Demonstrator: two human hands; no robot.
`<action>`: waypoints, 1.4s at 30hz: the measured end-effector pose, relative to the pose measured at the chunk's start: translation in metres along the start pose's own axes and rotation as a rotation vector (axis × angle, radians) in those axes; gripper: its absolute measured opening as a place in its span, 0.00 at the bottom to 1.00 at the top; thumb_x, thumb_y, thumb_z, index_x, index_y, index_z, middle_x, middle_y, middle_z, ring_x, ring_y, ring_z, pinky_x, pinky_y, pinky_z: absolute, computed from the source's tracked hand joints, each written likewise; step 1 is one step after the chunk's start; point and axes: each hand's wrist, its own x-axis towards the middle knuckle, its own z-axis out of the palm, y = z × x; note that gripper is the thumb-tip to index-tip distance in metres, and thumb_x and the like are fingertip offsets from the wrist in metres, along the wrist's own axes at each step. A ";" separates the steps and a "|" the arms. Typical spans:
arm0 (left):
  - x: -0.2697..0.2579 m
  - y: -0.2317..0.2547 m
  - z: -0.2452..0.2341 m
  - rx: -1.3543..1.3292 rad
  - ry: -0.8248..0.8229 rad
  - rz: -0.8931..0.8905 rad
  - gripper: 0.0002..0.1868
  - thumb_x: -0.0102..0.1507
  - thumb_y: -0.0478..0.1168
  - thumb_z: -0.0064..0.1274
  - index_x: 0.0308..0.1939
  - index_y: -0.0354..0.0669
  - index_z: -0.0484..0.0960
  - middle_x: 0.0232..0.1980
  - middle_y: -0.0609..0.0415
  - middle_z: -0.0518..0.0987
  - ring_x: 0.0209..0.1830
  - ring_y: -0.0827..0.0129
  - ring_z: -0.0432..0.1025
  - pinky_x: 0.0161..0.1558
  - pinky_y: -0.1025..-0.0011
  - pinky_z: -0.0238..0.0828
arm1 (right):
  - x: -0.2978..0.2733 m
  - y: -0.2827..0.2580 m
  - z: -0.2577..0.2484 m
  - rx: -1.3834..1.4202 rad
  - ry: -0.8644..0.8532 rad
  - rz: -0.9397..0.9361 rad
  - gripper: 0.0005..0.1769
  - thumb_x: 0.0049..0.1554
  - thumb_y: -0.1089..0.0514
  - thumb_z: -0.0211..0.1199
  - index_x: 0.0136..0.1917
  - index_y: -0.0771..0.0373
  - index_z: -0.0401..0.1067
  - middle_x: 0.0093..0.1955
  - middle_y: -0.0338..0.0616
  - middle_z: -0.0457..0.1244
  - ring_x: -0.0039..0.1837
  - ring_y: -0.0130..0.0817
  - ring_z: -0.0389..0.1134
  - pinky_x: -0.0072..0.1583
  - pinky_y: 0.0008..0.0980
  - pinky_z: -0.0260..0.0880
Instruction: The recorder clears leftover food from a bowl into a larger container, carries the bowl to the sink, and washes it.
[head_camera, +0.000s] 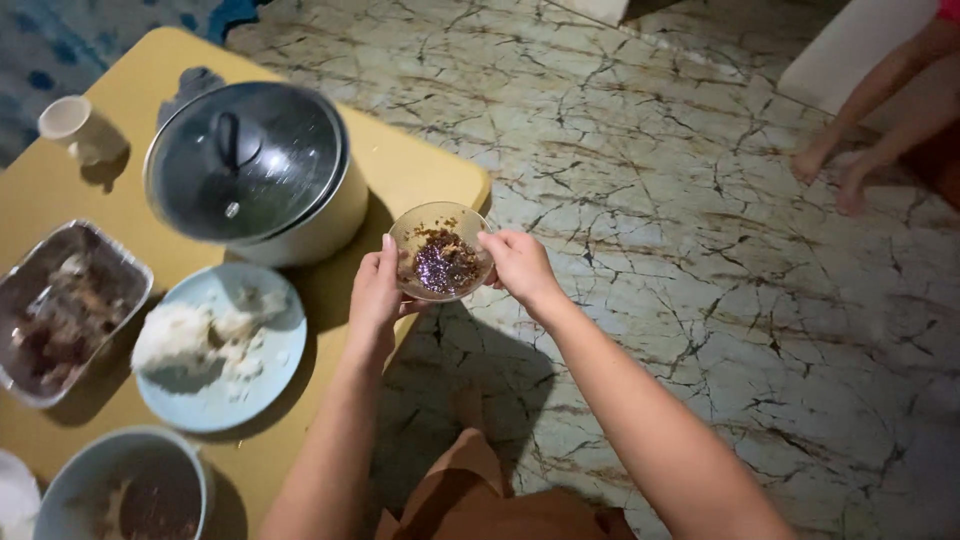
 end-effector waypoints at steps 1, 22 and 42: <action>0.009 0.003 0.006 0.005 -0.008 -0.001 0.28 0.68 0.65 0.39 0.50 0.43 0.73 0.43 0.53 0.81 0.37 0.70 0.78 0.34 0.68 0.79 | 0.009 -0.003 -0.006 0.003 0.009 0.001 0.22 0.63 0.46 0.59 0.40 0.67 0.74 0.30 0.41 0.66 0.31 0.28 0.67 0.35 0.30 0.69; 0.188 0.078 0.086 0.043 -0.035 0.013 0.28 0.69 0.63 0.39 0.52 0.41 0.72 0.44 0.49 0.80 0.34 0.68 0.77 0.34 0.66 0.77 | 0.186 -0.049 -0.059 -0.023 0.035 0.007 0.22 0.62 0.44 0.59 0.40 0.66 0.74 0.32 0.41 0.67 0.31 0.29 0.69 0.35 0.31 0.70; 0.262 0.095 0.255 -0.073 0.112 -0.017 0.32 0.69 0.66 0.37 0.55 0.42 0.74 0.45 0.50 0.82 0.33 0.67 0.77 0.33 0.67 0.75 | 0.318 -0.069 -0.218 -0.132 -0.193 0.012 0.22 0.62 0.43 0.58 0.41 0.65 0.74 0.33 0.42 0.68 0.32 0.28 0.70 0.35 0.30 0.71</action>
